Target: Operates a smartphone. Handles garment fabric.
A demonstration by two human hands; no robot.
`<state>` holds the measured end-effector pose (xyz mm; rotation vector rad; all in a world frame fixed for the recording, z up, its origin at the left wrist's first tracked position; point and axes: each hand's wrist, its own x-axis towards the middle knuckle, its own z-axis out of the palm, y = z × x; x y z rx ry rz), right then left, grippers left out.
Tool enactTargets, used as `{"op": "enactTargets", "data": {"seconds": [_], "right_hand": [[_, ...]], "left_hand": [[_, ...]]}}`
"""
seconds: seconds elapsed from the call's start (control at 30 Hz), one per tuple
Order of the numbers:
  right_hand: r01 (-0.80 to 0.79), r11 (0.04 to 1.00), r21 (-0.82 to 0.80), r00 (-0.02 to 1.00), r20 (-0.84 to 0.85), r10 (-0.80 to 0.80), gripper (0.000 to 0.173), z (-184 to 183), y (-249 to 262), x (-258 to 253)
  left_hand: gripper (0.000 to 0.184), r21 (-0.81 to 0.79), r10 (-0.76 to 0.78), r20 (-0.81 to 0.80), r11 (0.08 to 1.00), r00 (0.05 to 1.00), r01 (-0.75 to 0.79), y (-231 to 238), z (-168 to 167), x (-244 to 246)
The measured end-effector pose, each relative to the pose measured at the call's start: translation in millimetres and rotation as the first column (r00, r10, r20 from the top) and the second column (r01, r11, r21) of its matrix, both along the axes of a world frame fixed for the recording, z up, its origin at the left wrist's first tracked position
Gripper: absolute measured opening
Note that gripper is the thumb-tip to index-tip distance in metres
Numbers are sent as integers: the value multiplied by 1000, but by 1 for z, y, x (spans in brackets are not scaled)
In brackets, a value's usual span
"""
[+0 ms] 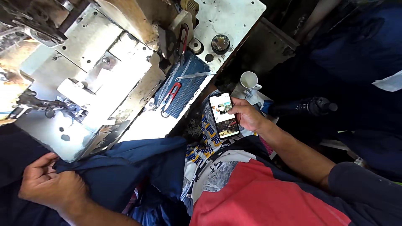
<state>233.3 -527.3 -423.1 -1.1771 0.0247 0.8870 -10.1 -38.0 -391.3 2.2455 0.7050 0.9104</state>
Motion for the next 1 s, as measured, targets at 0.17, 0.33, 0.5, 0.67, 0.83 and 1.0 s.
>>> {"op": "enactTargets", "data": {"seconds": [0.17,0.33,0.5,0.67,0.83,1.0], "right_hand": [[2,1000,19,1000,14,-2,43,-4,-3,2],[51,999,14,999,10,-51,48,-6,-5,1],[79,996,-36,997,-17,-80,58,-9,-5,2],[102,993,-62,994,-25,-104,59,-9,-6,3],[130,986,-104,989,-59,-136,57,-10,-5,3],[130,990,-44,989,-59,-133,62,-11,-7,3]], "left_hand": [[22,-15,-6,4,1000,1000,6,4,-3,-1],[23,-25,-19,3,1000,1000,19,8,-6,-4],[22,20,-28,18,999,999,27,10,-7,-2],[23,-5,10,-33,1000,999,-11,0,1,1],[24,-7,6,-21,1000,1000,-7,0,-1,0],[25,-17,4,-16,1000,1000,-4,-5,3,2]]}}
